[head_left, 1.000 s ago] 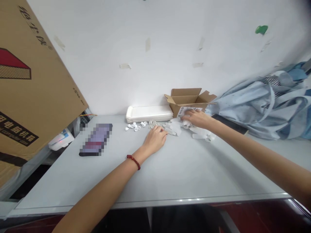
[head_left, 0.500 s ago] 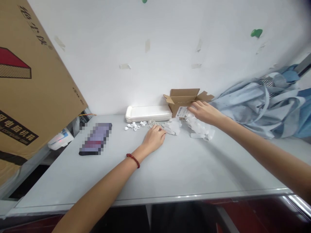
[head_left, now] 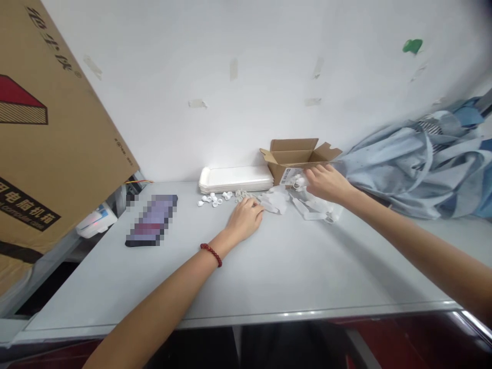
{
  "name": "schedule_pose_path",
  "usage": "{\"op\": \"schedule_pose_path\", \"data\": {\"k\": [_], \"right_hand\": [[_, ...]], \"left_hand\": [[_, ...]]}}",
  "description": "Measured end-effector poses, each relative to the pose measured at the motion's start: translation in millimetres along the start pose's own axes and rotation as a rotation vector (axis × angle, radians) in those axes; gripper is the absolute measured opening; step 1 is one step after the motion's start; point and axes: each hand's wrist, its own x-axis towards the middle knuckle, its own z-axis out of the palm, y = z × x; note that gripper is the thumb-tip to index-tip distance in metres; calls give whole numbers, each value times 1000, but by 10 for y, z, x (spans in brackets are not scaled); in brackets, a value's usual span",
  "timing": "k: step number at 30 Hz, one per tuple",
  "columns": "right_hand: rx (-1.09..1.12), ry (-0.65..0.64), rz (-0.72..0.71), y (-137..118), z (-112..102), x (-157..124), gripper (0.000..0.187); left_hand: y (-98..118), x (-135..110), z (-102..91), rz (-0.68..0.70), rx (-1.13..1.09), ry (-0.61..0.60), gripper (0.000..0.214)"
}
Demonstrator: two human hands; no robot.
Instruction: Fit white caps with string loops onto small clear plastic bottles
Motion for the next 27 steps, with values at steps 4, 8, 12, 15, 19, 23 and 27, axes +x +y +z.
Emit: {"op": "schedule_pose_path", "data": {"k": [4, 8, 12, 15, 19, 23, 27], "right_hand": [[379, 23, 209, -162, -192, 14, 29], [1126, 68, 476, -581, -553, 60, 22], [1691, 6, 433, -1160, -772, 191, 14], [2013, -71, 412, -1497, -734, 348, 19], [2086, -74, 497, -1733, -543, 493, 21], [1970, -75, 446, -1784, -448, 435, 17], [2004, -141, 368, -1741, -523, 311, 14]], "left_hand": [[9, -18, -2, 8, -21, 15, 25], [-1, -6, -73, -12, -148, 82, 25], [-85, 82, -296, -299, -443, 126, 21], [-198, 77, -518, -606, -778, 94, 25], [-326, -88, -725, -726, -949, 76, 41], [-341, -180, -769, -676, -925, 62, 42], [-280, -158, -751, -552, -951, 82, 30]]}}
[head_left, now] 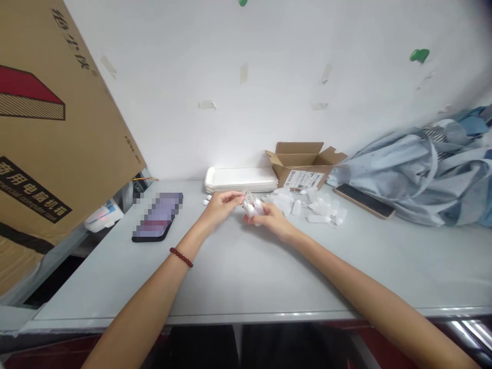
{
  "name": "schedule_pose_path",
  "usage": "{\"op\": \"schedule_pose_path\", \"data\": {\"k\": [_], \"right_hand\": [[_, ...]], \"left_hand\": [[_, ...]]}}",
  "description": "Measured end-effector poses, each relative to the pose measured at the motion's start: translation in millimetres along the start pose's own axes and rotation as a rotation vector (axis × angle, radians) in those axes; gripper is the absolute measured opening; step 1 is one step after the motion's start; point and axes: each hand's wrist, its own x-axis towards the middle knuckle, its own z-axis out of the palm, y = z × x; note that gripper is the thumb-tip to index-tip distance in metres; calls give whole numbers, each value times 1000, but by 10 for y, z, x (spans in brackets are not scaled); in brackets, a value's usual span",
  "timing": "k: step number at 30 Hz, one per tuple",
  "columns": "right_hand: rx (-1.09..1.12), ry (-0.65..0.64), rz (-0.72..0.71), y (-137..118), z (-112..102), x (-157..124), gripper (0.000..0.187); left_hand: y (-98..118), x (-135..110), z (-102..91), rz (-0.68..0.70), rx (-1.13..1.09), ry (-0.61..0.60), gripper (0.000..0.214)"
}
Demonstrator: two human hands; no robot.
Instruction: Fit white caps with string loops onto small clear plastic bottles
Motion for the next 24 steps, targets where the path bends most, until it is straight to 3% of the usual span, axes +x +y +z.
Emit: {"op": "schedule_pose_path", "data": {"k": [8, 15, 24], "right_hand": [[145, -18, 37, -97, -40, -47, 11], [102, 43, 33, -121, -35, -19, 10], [-236, 161, 8, -133, -31, -43, 18]], "left_hand": [[-36, 5, 48, 24, 65, 37, 25], [-128, 47, 126, 29, 121, 121, 26], [-324, 154, 172, 60, 269, 191, 21]]}}
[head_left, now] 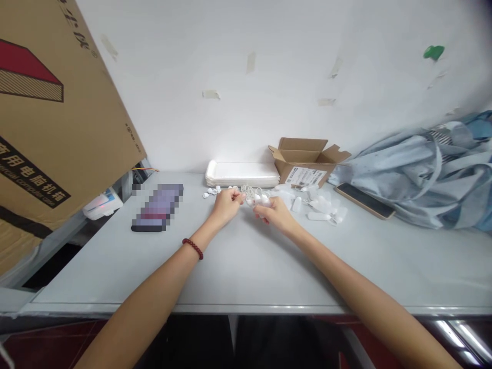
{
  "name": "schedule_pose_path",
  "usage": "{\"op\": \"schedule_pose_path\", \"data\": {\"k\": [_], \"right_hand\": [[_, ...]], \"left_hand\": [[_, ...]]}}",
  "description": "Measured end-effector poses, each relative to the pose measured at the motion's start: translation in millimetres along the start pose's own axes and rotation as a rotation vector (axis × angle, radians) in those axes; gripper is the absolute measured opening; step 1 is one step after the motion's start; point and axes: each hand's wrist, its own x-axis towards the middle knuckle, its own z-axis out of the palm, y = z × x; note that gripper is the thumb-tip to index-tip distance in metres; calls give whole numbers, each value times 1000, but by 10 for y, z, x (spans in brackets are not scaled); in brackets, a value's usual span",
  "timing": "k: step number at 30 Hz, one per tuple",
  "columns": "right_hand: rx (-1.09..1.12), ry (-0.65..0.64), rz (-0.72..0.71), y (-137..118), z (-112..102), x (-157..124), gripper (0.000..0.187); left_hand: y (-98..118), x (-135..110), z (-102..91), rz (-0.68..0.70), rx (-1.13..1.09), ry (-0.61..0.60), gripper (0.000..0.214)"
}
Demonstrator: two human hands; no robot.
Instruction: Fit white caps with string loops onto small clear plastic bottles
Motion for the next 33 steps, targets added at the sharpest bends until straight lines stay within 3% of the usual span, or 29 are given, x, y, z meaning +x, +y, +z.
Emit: {"op": "schedule_pose_path", "data": {"k": [5, 10, 15, 18, 21, 33], "right_hand": [[-27, -87, -45, -31, 64, -82, 20], [20, -160, -15, -40, 78, -95, 17], [49, -139, 5, -20, -4, -54, 21], [28, -186, 9, -9, -9, -63, 21], [35, -215, 10, 2, 16, -75, 21], [66, -255, -6, -37, 60, -81, 25]], "left_hand": [[-154, 79, -92, -74, 19, 76, 27], [40, -25, -175, -9, -118, 39, 31], [284, -152, -169, 122, -165, -205, 28], [292, -176, -144, 133, -183, -313, 23], [257, -166, -144, 90, -200, -348, 26], [155, -55, -181, -63, -224, -104, 31]]}}
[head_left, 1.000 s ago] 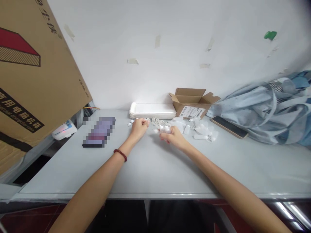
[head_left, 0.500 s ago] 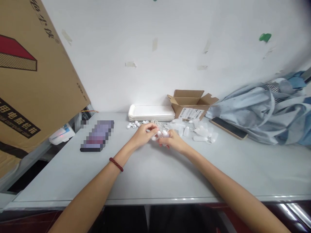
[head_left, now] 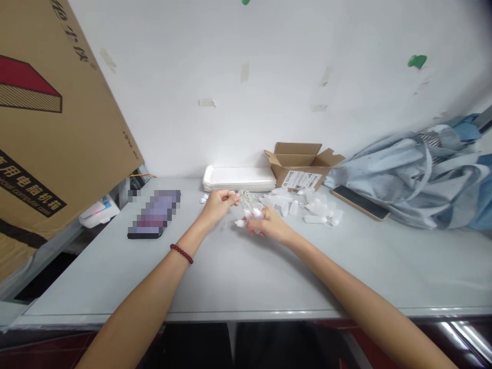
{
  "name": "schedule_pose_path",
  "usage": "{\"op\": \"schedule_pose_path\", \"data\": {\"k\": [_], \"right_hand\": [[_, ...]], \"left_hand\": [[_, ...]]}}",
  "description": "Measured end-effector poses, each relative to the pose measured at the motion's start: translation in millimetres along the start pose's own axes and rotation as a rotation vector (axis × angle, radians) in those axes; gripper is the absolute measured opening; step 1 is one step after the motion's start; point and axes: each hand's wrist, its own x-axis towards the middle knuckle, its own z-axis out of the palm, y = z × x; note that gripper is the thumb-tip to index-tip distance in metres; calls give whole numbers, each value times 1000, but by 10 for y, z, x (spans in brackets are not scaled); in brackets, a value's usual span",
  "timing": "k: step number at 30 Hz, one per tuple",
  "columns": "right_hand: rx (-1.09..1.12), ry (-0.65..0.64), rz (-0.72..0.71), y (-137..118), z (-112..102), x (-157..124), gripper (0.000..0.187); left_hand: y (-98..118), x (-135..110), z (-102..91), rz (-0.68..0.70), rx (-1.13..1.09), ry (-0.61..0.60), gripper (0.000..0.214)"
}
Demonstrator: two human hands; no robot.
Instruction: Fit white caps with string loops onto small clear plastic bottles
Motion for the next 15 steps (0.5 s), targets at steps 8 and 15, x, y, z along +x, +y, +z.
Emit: {"op": "schedule_pose_path", "data": {"k": [8, 15], "right_hand": [[-119, 77, 27, 67, 11, 7, 22], [-140, 122, 67, 132, -54, 54, 22]], "left_hand": [[179, -96, -64, 93, -36, -162, 29], [193, -171, 97, 123, -36, -236, 22]]}}
